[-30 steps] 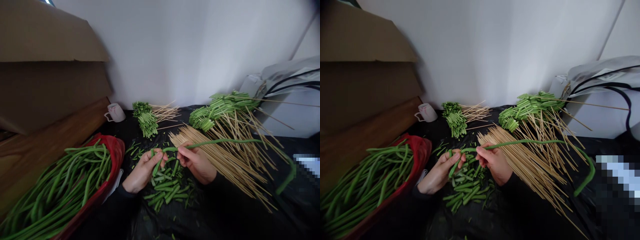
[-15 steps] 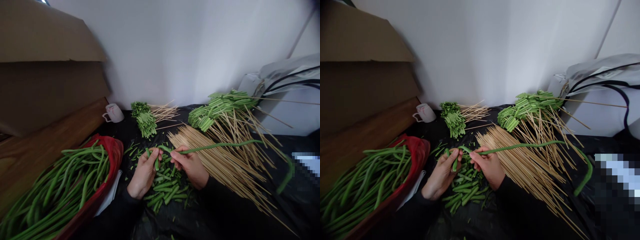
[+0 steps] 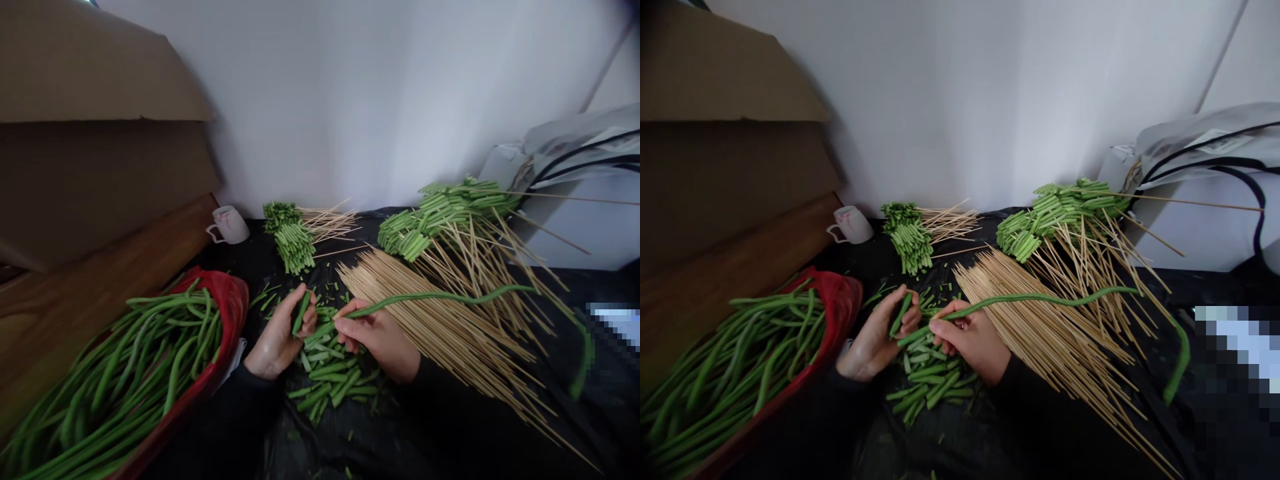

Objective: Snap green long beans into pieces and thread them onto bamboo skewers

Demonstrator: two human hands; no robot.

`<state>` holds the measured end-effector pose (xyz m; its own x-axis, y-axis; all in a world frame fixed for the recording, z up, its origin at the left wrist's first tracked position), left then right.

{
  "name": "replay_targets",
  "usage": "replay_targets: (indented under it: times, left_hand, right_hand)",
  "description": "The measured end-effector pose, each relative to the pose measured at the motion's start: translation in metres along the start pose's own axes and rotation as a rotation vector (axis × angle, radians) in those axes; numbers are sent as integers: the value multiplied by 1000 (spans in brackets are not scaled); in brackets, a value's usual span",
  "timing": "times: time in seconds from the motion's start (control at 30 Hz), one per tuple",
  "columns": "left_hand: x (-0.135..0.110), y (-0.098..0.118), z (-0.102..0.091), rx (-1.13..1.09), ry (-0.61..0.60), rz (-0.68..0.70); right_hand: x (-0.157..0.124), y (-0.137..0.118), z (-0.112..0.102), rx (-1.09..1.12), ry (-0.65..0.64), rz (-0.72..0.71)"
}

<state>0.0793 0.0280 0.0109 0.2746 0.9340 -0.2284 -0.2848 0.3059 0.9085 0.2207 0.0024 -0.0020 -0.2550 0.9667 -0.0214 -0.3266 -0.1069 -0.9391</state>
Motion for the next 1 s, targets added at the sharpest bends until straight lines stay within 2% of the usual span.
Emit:
replay_targets:
  times: [0.17,0.27,0.47,0.57,0.67,0.83,1.0]
  left_hand:
    - [-9,-4,8,403,-135,29]
    - [-11,-4,8,565,-153,47]
    - [-13,-2,7,571,-175,-50]
    - [-14,1,9,502,-193,-55]
    - [-12,2,9,512,-165,4]
    - [-11,4,11,723,-139,185]
    - [-13,7,15,866,-127,310]
  right_hand:
    - [2,-1,-2,22,-12,-4]
    - [3,-6,-4,24,-14,-28]
    - [6,-15,-16,160,44,-64]
    - [6,-17,-20,126,55,-91]
    - [5,-18,-20,27,72,-116]
    - [3,-17,-15,-99,88,-106]
    - [2,-14,-9,-123,64,-91]
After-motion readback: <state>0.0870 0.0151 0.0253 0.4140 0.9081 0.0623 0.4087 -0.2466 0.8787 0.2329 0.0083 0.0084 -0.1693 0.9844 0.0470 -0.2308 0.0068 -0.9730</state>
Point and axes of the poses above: each hand's wrist, its own x-axis towards the middle knuckle, its own z-axis out of the palm, y = z × x, the point moved 5 cm from there along x, towards the middle knuckle, and after that the axes turned 6 degrees about x, right-handed, at the moved point
